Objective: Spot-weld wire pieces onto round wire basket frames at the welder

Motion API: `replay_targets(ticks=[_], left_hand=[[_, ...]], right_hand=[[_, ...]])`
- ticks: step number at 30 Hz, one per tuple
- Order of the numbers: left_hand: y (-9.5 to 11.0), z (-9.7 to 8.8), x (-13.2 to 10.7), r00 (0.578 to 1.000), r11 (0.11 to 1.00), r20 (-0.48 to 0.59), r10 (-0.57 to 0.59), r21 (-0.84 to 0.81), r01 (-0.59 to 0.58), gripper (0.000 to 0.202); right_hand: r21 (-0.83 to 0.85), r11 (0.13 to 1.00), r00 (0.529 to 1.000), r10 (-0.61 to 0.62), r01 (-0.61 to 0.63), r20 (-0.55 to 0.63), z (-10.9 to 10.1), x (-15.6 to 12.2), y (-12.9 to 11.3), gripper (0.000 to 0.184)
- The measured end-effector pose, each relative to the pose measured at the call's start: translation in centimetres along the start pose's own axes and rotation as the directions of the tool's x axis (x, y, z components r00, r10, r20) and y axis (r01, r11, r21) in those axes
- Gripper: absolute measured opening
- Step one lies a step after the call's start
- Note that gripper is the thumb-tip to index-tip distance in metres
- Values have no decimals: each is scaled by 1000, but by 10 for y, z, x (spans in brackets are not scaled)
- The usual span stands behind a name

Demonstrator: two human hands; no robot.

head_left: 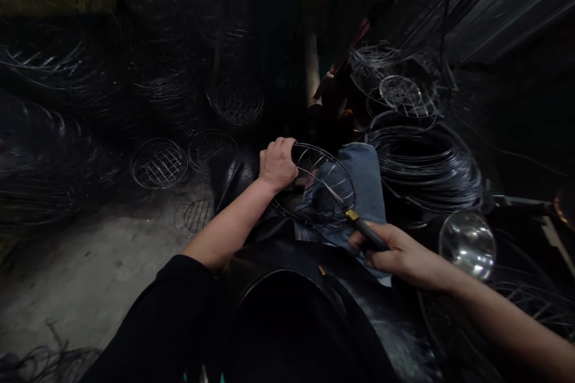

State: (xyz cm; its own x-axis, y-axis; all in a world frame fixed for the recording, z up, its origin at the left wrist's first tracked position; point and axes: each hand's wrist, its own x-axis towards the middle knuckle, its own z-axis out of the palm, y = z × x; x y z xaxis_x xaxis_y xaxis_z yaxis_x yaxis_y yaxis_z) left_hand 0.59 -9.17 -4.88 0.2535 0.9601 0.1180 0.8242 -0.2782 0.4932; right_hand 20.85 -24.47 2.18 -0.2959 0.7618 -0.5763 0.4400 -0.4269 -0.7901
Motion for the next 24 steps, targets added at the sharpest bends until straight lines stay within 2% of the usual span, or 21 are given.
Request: replay_targets(ticks=[3,6,11,15,18,22,24], left_hand=[[0,-1,0,1000,1000,7,7,-4,-7,52],[0,-1,0,1000,1000,14,-2,6,2,49],[0,0,0,1000,999,27,-8,36,7,47],[1,-2,0,999,999,37,2,38,-4,46],[0,-2,0,999,999,37,8,36,-9,46],[-1,-1,0,999,999,30,20,34,-21,47],[-1,0,1,999,999,25,23,32,-24,47]], right_hand=[[-238,968,985,-117,83,-131,11,3,7,23],[-435,898,961,-178,70,-212,23,5,16,24],[-688,719,944,-155,-95,-292,38,6,19,15],[-790,568,922,-132,-230,-363,48,7,14,8],[-822,486,905,-130,-297,-405,54,11,13,10],[-812,463,887,-106,-357,-450,58,14,14,15],[-776,548,896,-102,-312,-432,55,13,15,17]])
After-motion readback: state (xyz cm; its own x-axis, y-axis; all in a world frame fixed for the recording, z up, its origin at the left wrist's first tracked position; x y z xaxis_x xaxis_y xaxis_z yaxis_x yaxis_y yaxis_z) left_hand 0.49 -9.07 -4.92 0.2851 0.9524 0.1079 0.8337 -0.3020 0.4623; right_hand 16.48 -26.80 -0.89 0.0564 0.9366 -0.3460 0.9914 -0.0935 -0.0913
